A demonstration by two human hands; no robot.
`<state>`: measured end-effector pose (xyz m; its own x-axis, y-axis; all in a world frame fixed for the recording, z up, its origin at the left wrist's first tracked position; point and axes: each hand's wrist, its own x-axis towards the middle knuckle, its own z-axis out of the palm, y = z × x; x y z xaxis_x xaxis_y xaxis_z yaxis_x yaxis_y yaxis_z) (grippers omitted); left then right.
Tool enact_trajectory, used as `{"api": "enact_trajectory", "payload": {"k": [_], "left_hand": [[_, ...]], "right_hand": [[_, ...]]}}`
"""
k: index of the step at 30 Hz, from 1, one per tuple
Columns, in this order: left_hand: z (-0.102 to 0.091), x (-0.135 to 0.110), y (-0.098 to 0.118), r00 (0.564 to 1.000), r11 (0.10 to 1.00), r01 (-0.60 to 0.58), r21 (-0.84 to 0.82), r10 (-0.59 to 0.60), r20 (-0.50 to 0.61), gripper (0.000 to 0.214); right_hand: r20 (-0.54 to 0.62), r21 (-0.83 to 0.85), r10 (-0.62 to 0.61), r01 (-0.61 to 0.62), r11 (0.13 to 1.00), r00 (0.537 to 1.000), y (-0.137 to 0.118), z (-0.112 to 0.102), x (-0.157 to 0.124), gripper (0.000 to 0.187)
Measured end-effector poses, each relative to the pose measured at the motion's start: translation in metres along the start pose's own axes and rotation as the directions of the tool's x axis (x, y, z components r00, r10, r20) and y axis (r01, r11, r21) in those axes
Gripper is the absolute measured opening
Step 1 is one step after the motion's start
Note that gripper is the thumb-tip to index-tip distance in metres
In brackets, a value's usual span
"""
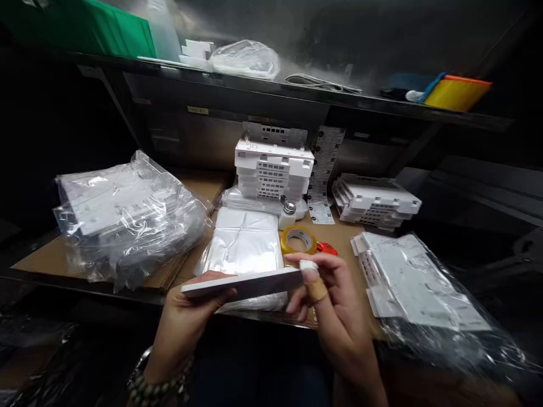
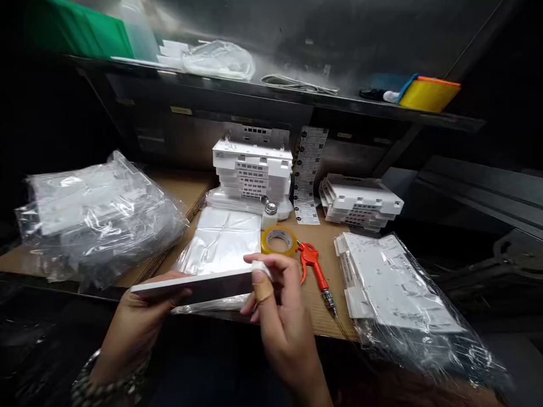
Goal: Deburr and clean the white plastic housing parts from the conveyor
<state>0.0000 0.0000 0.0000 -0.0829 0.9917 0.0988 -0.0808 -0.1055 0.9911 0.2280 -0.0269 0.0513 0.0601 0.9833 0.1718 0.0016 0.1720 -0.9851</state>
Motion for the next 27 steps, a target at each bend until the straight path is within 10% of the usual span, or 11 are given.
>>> {"api": "enact_trajectory", "payload": {"k": [4, 7, 12, 17, 22, 27], "left_hand": [[0.007, 0.001, 0.001, 0.995, 0.991, -0.101, 0.088, 0.099, 0.024, 0.022], [0.016, 0.002, 0.003, 0.994, 0.983, -0.022, -0.18, 0.002, -0.109, 0.07], [0.026, 0.012, 0.016, 0.873, 0.574, 0.44, -0.691, -0.453, 0.179, 0.082], [0.025, 0.027, 0.026, 0.766, 0.394, 0.515, -0.761, -0.61, 0.202, 0.065], [0.039, 0.024, 0.036, 0.781, 0.392, 0.479, -0.785, -0.598, 0.178, 0.066], [0.049, 0.018, 0.038, 0.885, 0.516, 0.358, -0.778, -0.454, 0.106, 0.065]], "right_hand": [[-0.018, 0.038, 0.041, -0.04, 0.998, 0.999, 0.012, 0.01, 0.008, 0.02], [-0.146, 0.091, -0.057, 0.07, 0.993, 0.988, 0.021, 0.015, 0.006, 0.017], [-0.182, -0.039, -0.238, 0.235, 0.971, 0.954, 0.04, 0.016, -0.009, 0.009], [0.015, -0.038, -0.171, 0.171, 0.984, 0.985, 0.047, 0.008, -0.016, 0.014], [0.131, -0.268, -0.43, 0.45, 0.852, 0.893, 0.025, 0.028, -0.015, 0.027], [0.249, -0.275, -0.5, 0.555, 0.785, 0.83, 0.023, 0.06, -0.021, 0.02]]}}
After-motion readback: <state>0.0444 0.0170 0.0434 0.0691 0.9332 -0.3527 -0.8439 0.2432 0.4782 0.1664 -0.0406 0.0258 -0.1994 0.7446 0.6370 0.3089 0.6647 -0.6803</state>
